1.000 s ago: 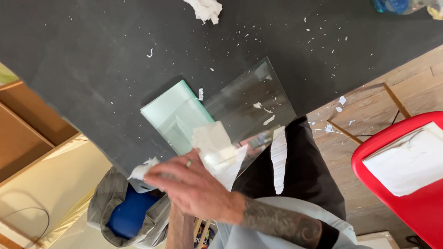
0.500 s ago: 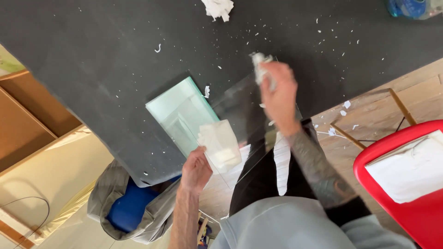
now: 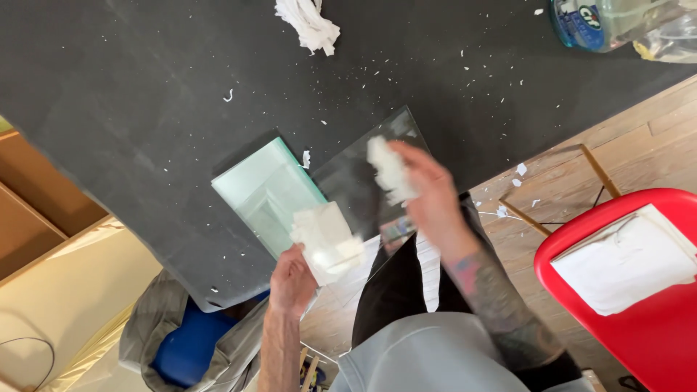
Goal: Cleaning a piece of glass for a picture frame using a cleaning solution and paper towels.
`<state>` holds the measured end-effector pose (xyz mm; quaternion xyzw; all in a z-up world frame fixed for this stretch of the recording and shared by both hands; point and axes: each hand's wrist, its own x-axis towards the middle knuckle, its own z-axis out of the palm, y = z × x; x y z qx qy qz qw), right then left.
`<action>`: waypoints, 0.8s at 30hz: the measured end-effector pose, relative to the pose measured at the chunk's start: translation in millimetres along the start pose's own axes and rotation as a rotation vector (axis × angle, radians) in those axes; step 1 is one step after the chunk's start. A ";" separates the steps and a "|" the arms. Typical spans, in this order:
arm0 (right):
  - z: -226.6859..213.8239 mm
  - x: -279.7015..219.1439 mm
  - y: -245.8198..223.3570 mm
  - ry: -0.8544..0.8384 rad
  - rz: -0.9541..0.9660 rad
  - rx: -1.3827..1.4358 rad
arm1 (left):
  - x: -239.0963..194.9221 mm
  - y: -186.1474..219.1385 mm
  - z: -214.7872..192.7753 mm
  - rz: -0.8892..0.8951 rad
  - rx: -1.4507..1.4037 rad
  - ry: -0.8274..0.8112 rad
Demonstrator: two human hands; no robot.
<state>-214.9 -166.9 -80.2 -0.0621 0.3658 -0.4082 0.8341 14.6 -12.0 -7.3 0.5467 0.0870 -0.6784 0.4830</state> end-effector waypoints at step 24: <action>-44.9 66.5 -4.7 0.290 -0.508 -0.763 | 2.5 -17.2 -42.6 0.045 -0.089 -0.067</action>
